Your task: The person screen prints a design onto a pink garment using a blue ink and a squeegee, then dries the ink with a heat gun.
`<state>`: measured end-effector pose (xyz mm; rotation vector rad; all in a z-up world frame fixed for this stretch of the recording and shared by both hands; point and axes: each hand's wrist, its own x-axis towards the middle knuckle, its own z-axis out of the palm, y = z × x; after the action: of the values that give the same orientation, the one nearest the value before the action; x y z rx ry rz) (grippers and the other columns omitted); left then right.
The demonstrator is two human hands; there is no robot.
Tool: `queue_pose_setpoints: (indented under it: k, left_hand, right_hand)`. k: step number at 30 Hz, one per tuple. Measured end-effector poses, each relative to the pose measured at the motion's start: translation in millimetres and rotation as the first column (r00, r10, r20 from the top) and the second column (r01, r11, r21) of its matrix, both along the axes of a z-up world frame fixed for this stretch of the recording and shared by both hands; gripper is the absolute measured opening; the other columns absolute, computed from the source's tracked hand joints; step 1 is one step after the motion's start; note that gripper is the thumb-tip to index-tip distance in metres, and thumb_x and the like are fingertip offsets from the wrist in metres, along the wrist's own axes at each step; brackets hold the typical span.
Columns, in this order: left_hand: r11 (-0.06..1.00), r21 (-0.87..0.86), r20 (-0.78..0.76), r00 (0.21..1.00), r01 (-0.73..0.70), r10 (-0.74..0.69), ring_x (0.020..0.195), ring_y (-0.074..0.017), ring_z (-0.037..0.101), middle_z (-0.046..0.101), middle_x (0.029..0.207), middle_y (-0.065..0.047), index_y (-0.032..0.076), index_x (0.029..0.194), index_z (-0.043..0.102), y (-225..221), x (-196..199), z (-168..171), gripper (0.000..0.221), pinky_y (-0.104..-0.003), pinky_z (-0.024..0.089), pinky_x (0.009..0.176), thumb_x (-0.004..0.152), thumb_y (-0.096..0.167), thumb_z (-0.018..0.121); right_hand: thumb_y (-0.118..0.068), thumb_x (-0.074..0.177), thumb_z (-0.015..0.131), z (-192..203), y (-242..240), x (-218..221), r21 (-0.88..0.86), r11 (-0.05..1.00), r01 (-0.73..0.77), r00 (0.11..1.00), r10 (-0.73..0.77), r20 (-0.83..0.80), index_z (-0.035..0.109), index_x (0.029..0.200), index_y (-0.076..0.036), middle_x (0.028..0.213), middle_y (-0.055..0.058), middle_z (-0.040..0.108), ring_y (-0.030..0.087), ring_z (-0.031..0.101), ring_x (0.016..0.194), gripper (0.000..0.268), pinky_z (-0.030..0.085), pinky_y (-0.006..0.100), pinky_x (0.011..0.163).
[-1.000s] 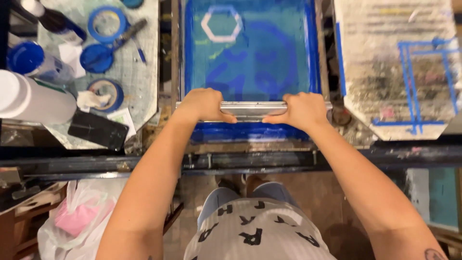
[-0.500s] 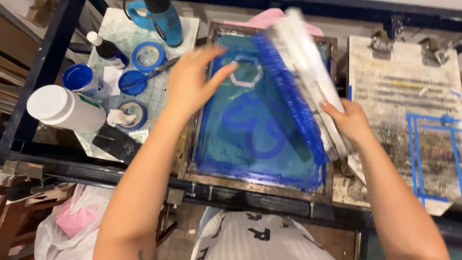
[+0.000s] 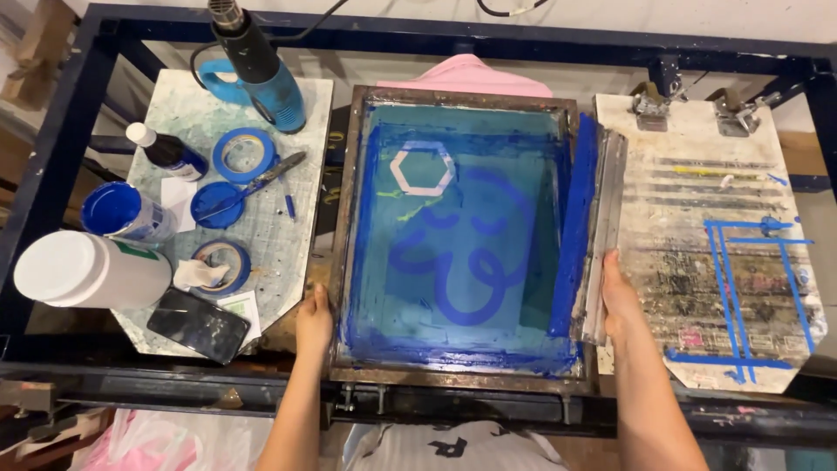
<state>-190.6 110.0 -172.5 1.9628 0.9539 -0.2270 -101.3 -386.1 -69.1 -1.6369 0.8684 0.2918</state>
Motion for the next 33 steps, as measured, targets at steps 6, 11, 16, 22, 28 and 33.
queue_pose_setpoints:
  k: [6, 11, 16, 22, 28, 33]
  left_hand:
    - [0.988, 0.117, -0.106, 0.991, 0.098, -0.085, 0.124, -0.0476, 0.063, 0.074, 0.118, -0.032, -0.005, 0.120, 0.076, -19.8, 2.1, 46.2, 0.076, -0.058, 0.049, 0.102, 0.112, 0.057, 0.033]
    - [0.983, 0.125, -0.144, 0.983, 0.132, -0.113, 0.127, -0.0475, 0.061, 0.073, 0.121, -0.032, -0.003, 0.121, 0.076, -17.9, 0.5, 29.7, 0.077, -0.058, 0.047, 0.106, 0.111, 0.057, 0.028]
    - [0.984, 0.107, -0.146, 0.982, 0.139, -0.123, 0.127, -0.0487, 0.061, 0.072, 0.121, -0.033, -0.004, 0.123, 0.074, -25.0, 5.5, 56.4, 0.077, -0.058, 0.047, 0.106, 0.111, 0.056, 0.027]
    - [0.983, 0.096, -0.157, 0.978, 0.155, -0.139, 0.126, -0.0488, 0.062, 0.073, 0.121, -0.033, -0.003, 0.123, 0.074, -26.4, 1.0, 58.6, 0.077, -0.058, 0.048, 0.106, 0.111, 0.056, 0.026]
    - [0.980, 0.081, -0.145, 0.975, 0.180, -0.167, 0.105, -0.0451, 0.066, 0.073, 0.106, -0.027, -0.001, 0.107, 0.070, -22.2, 0.7, 47.5, 0.076, -0.055, 0.051, 0.091, 0.110, 0.057, 0.021]
    - [0.971, 0.109, -0.100, 0.974, 0.213, -0.202, 0.082, -0.0420, 0.069, 0.071, 0.087, -0.024, -0.001, 0.090, 0.065, -16.9, -1.8, 30.3, 0.075, -0.052, 0.051, 0.075, 0.109, 0.055, 0.018]
  right_hand:
    - [-0.082, 0.102, 0.042, 17.5, 15.3, -5.6, -0.021, 0.998, 0.057, 0.998, -0.056, 0.041, 0.035, 0.153, 0.010, 0.147, 0.037, 0.042, 0.050, 0.044, 0.139, 0.105, 0.043, 0.066, 0.107]
    - [-0.082, 0.103, 0.047, 14.3, 20.2, -6.5, -0.034, 0.994, 0.107, 0.991, -0.103, 0.088, 0.051, 0.142, 0.008, 0.130, 0.030, 0.056, 0.047, 0.056, 0.126, 0.098, 0.051, 0.063, 0.094]
    - [-0.085, 0.101, 0.049, 10.7, 20.7, -3.0, -0.047, 0.992, 0.119, 0.985, -0.112, 0.129, 0.056, 0.137, 0.007, 0.122, 0.028, 0.059, 0.045, 0.060, 0.118, 0.099, 0.053, 0.061, 0.088]
    - [-0.086, 0.102, 0.052, -30.8, -5.4, -0.3, -0.067, 0.989, 0.136, 0.981, -0.125, 0.147, 0.059, 0.131, 0.007, 0.115, 0.027, 0.061, 0.043, 0.063, 0.110, 0.098, 0.055, 0.059, 0.082]
    - [-0.078, 0.099, 0.049, 15.5, 21.0, 3.5, -0.036, 0.977, 0.209, 0.977, -0.207, 0.050, 0.056, 0.138, 0.004, 0.125, 0.022, 0.063, 0.037, 0.064, 0.117, 0.091, 0.055, 0.050, 0.093]
    - [-0.076, 0.092, 0.040, 43.7, 36.1, 7.2, -0.019, 0.976, 0.218, 0.971, -0.219, -0.091, 0.049, 0.149, 0.000, 0.145, 0.018, 0.060, 0.033, 0.058, 0.134, 0.094, 0.050, 0.046, 0.111]
